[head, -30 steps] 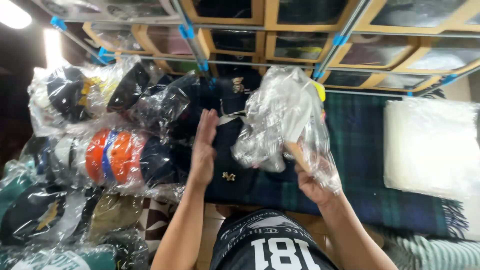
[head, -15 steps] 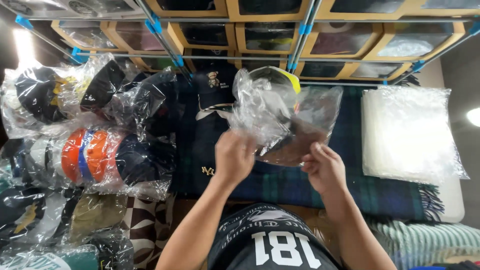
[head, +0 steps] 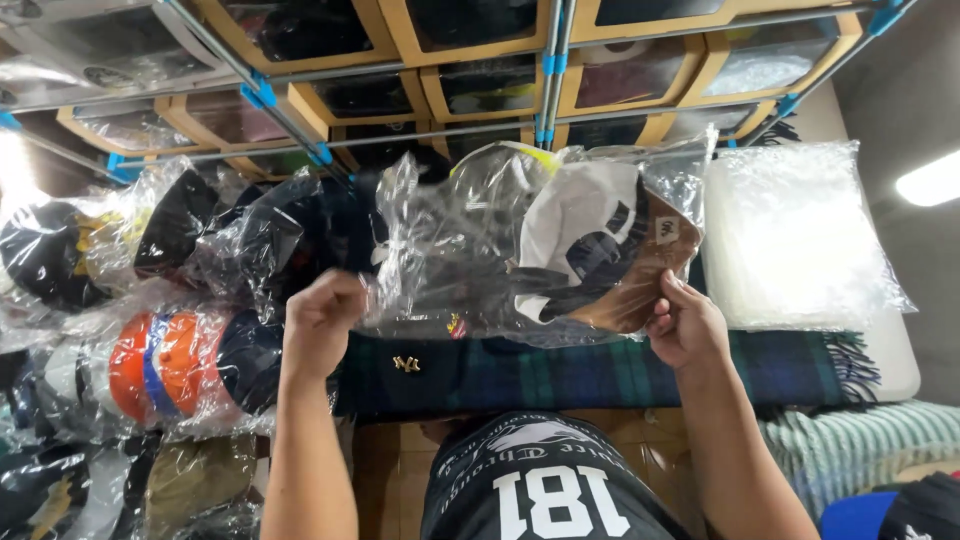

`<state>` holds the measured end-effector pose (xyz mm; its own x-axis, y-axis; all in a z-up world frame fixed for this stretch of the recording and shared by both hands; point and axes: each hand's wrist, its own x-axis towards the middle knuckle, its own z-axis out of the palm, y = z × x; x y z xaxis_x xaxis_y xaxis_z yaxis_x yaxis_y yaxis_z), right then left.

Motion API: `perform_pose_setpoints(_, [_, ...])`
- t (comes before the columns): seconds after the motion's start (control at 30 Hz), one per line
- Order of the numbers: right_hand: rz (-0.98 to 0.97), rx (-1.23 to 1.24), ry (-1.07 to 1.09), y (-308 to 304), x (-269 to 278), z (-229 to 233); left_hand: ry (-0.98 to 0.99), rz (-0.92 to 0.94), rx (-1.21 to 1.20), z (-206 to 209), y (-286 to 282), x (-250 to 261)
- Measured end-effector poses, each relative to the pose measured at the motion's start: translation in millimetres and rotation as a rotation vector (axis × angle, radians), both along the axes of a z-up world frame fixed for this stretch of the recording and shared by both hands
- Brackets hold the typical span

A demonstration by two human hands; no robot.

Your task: The person packs baseball caps into clear plastic bags by hand, arranging the caps in stacks and smoothing down the plastic bags on a flat surface.

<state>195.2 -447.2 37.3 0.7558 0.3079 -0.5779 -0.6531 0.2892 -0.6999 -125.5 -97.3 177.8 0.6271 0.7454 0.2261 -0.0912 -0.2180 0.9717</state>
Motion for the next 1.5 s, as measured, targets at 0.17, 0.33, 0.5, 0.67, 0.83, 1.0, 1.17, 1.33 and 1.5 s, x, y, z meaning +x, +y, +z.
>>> perform_pose_setpoints(0.17, [0.027, -0.069, 0.0, 4, -3, 1, 0.058, -0.129, 0.019, 11, -5, -5])
perform_pose_setpoints(0.33, [0.033, -0.078, 0.001, 8, -8, 3, 0.198, -0.067, 0.2, 8, -6, -7])
perform_pose_setpoints(0.5, [0.045, -0.067, 0.023, 14, -22, 21, 0.101, 0.257, 0.112, -17, 6, -11])
perform_pose_setpoints(0.67, [0.089, -0.018, 0.014, 10, -20, 27, -0.267, 0.113, -0.354, 13, -15, -2])
perform_pose_setpoints(0.83, [0.145, -0.004, 0.01, 2, -22, 20, -0.158, 0.169, -0.293, -14, -1, -6])
perform_pose_setpoints(1.0, [0.182, 0.046, -0.021, -3, -24, 17, -0.083, 0.309, -0.19, -19, -7, -4])
perform_pose_setpoints(1.17, [0.141, 0.065, -0.062, -9, -20, 15, -0.1, 0.535, 0.419, 9, -19, -1])
perform_pose_setpoints(1.33, [0.087, -0.011, -0.101, -19, -14, -11, -0.112, 0.307, 0.278, 3, -10, -17])
perform_pose_setpoints(1.5, [0.063, -0.11, -0.125, -24, -16, -20, -0.35, -0.296, -0.419, 27, -23, -24])
